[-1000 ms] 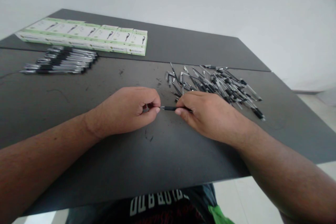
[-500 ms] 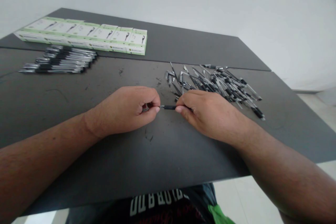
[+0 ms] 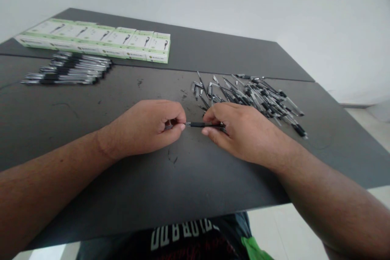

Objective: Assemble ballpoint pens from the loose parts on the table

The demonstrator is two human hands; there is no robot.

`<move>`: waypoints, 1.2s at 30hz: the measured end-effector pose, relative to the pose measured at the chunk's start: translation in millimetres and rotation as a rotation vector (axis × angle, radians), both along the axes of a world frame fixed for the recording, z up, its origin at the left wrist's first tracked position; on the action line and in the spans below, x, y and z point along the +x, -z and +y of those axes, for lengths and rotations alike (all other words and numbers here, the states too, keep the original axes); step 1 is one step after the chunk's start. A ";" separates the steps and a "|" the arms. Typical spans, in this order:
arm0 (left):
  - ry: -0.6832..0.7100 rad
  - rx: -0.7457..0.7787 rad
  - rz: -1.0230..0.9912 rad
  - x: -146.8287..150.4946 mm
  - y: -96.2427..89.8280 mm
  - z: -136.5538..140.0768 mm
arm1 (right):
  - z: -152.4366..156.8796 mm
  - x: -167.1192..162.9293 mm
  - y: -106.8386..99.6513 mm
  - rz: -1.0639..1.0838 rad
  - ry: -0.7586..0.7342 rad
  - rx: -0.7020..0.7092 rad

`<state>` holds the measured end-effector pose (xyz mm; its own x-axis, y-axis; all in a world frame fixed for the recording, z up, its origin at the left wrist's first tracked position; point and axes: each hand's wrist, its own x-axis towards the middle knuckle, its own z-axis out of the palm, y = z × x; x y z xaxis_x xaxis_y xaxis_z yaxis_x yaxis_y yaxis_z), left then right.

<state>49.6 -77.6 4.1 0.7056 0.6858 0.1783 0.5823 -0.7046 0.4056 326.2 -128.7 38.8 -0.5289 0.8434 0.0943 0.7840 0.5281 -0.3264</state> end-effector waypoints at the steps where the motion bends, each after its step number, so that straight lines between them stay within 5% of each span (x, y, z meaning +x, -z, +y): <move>1: 0.003 -0.002 -0.002 -0.2 0.0 0.0 | 0.0 0.0 0.0 -0.004 0.006 0.000; 36: 0.009 0.005 0.008 -0.6 2.9 2.2 | 0.4 0.9 1.0 -0.018 -0.004 0.000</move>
